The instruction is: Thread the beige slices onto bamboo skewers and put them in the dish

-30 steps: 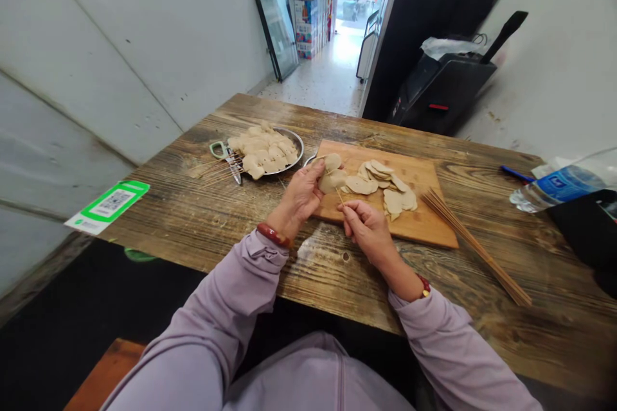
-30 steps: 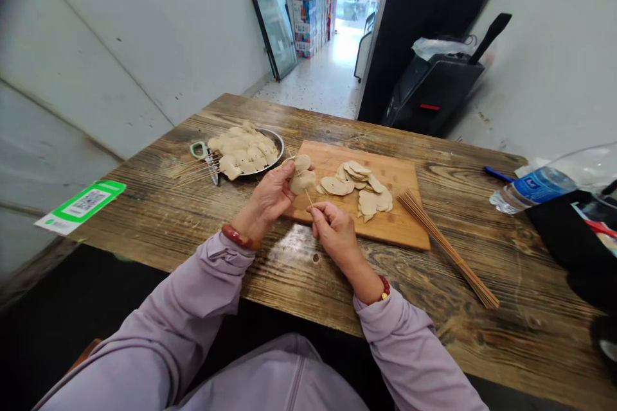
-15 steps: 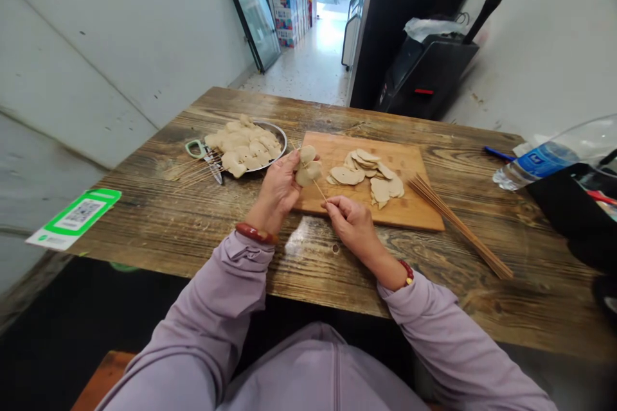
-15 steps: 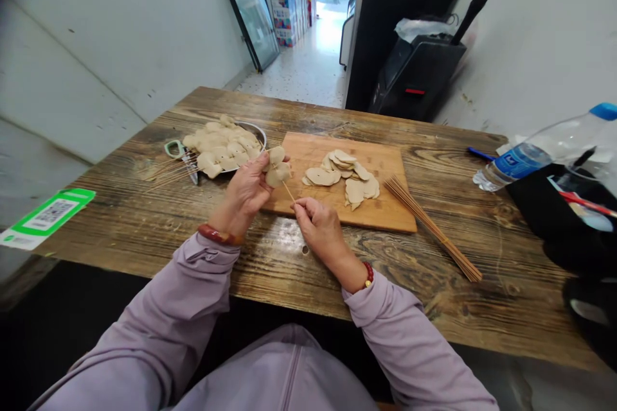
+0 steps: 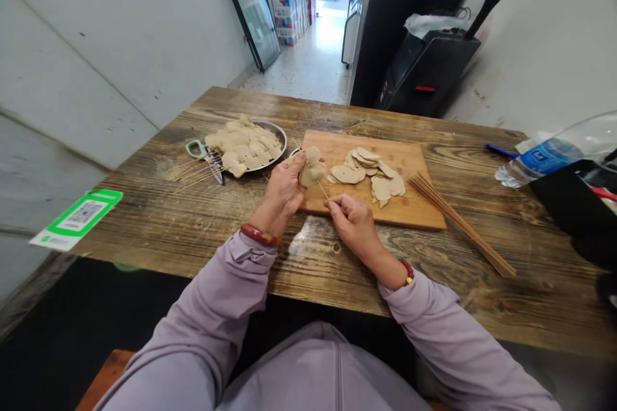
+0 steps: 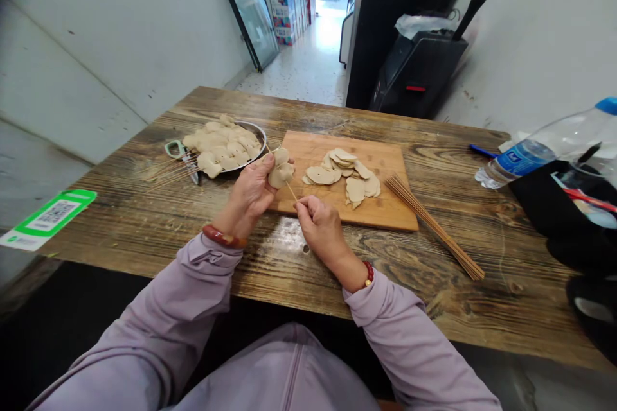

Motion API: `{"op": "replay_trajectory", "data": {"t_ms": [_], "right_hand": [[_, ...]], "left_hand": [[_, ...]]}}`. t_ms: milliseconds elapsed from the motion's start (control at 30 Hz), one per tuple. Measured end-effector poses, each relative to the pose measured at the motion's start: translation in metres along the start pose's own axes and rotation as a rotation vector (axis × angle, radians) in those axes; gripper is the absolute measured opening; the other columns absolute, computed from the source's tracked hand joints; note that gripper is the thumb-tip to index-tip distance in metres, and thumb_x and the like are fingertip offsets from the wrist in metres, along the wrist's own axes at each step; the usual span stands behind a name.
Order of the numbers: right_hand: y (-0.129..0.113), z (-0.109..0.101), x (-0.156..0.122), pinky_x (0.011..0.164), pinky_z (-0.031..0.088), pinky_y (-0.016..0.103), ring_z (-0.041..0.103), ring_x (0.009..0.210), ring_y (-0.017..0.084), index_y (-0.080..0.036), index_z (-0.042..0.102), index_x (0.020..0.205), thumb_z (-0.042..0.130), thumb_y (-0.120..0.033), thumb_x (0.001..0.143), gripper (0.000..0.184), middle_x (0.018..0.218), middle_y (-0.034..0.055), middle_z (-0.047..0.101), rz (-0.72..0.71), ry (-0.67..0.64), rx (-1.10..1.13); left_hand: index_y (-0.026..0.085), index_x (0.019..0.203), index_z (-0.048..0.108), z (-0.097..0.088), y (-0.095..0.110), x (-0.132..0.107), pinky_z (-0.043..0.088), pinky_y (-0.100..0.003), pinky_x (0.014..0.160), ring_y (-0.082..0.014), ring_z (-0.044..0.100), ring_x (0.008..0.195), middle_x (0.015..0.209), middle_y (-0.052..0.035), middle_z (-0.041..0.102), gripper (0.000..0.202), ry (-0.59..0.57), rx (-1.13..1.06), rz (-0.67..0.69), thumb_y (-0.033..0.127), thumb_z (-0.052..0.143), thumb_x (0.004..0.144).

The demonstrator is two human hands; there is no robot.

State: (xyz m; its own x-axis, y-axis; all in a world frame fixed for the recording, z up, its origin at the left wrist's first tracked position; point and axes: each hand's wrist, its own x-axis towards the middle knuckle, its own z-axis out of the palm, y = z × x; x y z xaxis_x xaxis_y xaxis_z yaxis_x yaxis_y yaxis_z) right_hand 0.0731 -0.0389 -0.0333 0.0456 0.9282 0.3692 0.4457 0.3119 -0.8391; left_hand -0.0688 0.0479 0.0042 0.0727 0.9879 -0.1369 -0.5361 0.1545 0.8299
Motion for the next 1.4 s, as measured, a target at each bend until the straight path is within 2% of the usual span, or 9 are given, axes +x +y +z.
{"op": "replay_trajectory", "data": {"t_ms": [233, 600, 767, 867, 967, 1100, 1233, 1333, 1400], "right_hand": [[-0.001, 0.000, 0.001, 0.061, 0.042, 0.028, 0.060, 0.059, 0.016, -0.020, 0.068, 0.079, 0.055, -0.032, 0.095, 0.024, 0.065, 0.0018, 0.068, 0.005, 0.002, 0.008], [-0.001, 0.000, 0.002, 0.062, 0.043, 0.028, 0.060, 0.062, 0.017, -0.022, 0.068, 0.080, 0.054, -0.032, 0.096, 0.024, 0.067, 0.0014, 0.067, 0.037, 0.012, -0.004], [0.000, -0.001, 0.003, 0.059, 0.041, 0.028, 0.058, 0.059, 0.016, -0.022, 0.065, 0.079, 0.054, -0.034, 0.095, 0.023, 0.064, 0.0007, 0.065, 0.038, 0.015, 0.015], [0.001, -0.001, 0.005, 0.056, 0.039, 0.027, 0.055, 0.054, 0.015, -0.022, 0.064, 0.080, 0.054, -0.035, 0.095, 0.022, 0.058, -0.0015, 0.060, 0.062, -0.033, 0.068], [0.002, -0.001, 0.007, 0.051, 0.037, 0.026, 0.050, 0.048, 0.014, -0.021, 0.064, 0.083, 0.053, -0.038, 0.096, 0.024, 0.051, -0.0045, 0.054, 0.115, -0.083, 0.144], [0.001, -0.006, 0.011, 0.049, 0.036, 0.024, 0.047, 0.045, 0.013, -0.022, 0.062, 0.079, 0.055, -0.042, 0.096, 0.027, 0.048, -0.0059, 0.052, 0.145, -0.062, 0.193], [0.000, -0.020, 0.017, 0.047, 0.034, 0.024, 0.044, 0.044, 0.011, -0.022, 0.063, 0.081, 0.058, -0.046, 0.095, 0.029, 0.050, -0.0067, 0.049, 0.150, 0.007, 0.269], [0.001, -0.035, 0.026, 0.047, 0.035, 0.024, 0.044, 0.044, 0.011, -0.021, 0.065, 0.085, 0.060, -0.048, 0.095, 0.029, 0.051, -0.0067, 0.049, 0.155, 0.131, 0.327], [0.003, -0.044, 0.032, 0.047, 0.035, 0.024, 0.043, 0.044, 0.011, -0.021, 0.064, 0.087, 0.059, -0.051, 0.095, 0.032, 0.050, -0.0067, 0.048, 0.164, 0.208, 0.362]], "left_hand": [[0.014, 0.093, 0.073, 0.004, 0.000, -0.006, 0.057, -0.019, 0.064, -0.0156, 0.075, 0.080, 0.085, -0.0072, 0.079, 0.015, -0.017, 0.022, -0.004, 0.030, 0.074, 0.091], [0.013, 0.090, 0.073, 0.010, -0.007, -0.011, 0.056, -0.023, 0.067, -0.0159, 0.074, 0.075, 0.082, -0.0073, 0.078, 0.021, -0.029, 0.043, -0.013, 0.033, 0.079, 0.086], [0.014, 0.090, 0.073, 0.013, -0.007, -0.014, 0.057, -0.023, 0.067, -0.0170, 0.074, 0.082, 0.084, -0.0081, 0.079, 0.014, -0.026, 0.056, -0.038, 0.025, 0.067, 0.094], [0.015, 0.089, 0.073, 0.015, -0.006, -0.016, 0.057, -0.022, 0.067, -0.0167, 0.074, 0.082, 0.082, -0.0069, 0.078, 0.016, -0.039, 0.069, -0.064, 0.022, 0.062, 0.096], [0.015, 0.089, 0.074, 0.016, -0.005, -0.017, 0.057, -0.023, 0.066, -0.0166, 0.074, 0.078, 0.079, -0.0062, 0.077, 0.015, -0.090, 0.091, -0.093, 0.026, 0.065, 0.095], [0.014, 0.092, 0.073, 0.017, -0.004, -0.015, 0.057, -0.025, 0.069, -0.0170, 0.074, 0.077, 0.081, -0.0058, 0.077, 0.019, -0.127, 0.101, -0.099, 0.033, 0.073, 0.091], [0.016, 0.092, 0.072, 0.011, -0.004, -0.008, 0.055, -0.024, 0.069, -0.0132, 0.069, 0.070, 0.083, -0.0045, 0.076, 0.024, -0.094, 0.136, -0.012, 0.038, 0.077, 0.087], [0.015, 0.093, 0.075, 0.003, -0.009, 0.000, 0.050, -0.022, 0.067, -0.0113, 0.065, 0.069, 0.084, -0.0049, 0.075, 0.022, -0.053, 0.340, 0.134, 0.035, 0.079, 0.083], [0.016, 0.093, 0.077, -0.003, -0.014, 0.006, 0.049, -0.023, 0.073, -0.0135, 0.064, 0.075, 0.086, -0.0054, 0.075, 0.020, -0.027, 0.535, 0.278, 0.032, 0.079, 0.081]]}}
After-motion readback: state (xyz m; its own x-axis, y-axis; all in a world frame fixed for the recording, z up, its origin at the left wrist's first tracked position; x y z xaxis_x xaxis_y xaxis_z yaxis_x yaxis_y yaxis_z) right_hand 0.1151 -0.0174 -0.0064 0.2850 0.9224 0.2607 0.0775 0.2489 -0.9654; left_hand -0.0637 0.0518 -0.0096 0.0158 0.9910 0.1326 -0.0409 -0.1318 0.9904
